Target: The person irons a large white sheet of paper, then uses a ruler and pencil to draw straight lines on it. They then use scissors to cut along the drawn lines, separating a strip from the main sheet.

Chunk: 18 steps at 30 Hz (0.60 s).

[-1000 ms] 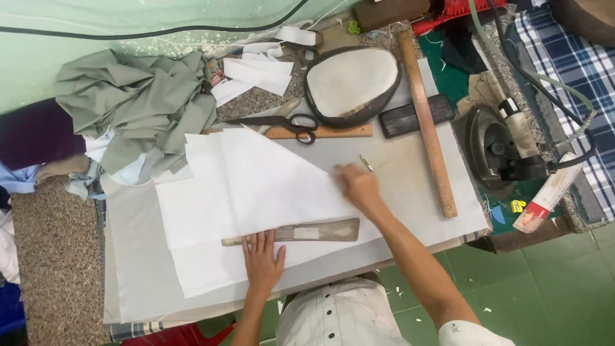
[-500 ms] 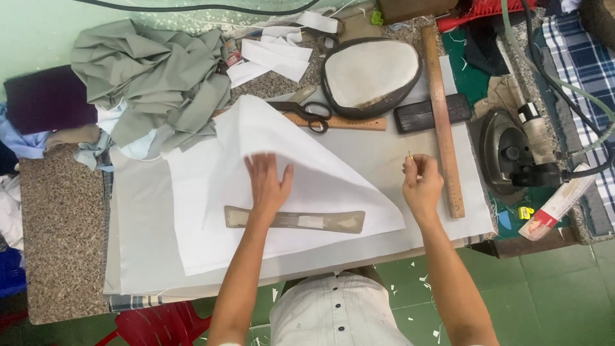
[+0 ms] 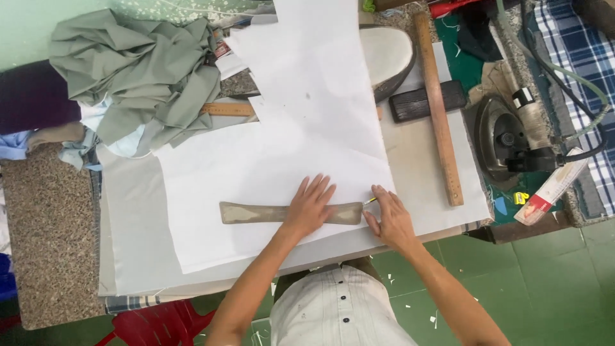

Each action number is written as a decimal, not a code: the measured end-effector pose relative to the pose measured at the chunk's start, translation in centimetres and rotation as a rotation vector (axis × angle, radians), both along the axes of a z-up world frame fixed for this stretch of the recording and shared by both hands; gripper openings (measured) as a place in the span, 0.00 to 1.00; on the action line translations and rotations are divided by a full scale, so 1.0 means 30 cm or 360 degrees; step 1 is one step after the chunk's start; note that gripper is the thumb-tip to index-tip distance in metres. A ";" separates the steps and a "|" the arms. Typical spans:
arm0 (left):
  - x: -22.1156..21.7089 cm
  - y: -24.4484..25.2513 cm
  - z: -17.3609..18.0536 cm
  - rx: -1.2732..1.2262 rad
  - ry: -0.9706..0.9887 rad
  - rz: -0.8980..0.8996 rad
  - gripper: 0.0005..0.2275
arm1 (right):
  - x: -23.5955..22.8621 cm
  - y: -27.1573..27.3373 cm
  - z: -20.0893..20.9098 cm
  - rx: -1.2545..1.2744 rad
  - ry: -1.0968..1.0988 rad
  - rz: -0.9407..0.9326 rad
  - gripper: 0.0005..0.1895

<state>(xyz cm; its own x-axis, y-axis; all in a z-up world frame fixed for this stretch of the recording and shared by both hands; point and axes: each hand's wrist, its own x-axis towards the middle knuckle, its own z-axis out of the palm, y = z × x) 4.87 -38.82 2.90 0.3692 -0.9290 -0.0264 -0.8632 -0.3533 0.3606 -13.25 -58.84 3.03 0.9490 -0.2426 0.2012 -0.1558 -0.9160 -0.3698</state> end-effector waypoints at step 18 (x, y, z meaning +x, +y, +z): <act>-0.141 0.709 -0.059 -0.0108 -0.0230 0.0650 0.25 | -0.063 0.040 -0.179 -0.0388 0.0103 -0.0175 0.35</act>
<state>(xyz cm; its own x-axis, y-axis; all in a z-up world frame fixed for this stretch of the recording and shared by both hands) 0.64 -17.56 1.12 0.7019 -0.7040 0.1087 -0.7010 -0.6556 0.2806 -15.13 -57.63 -2.34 0.9325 -0.2967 0.2057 -0.2753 -0.9530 -0.1267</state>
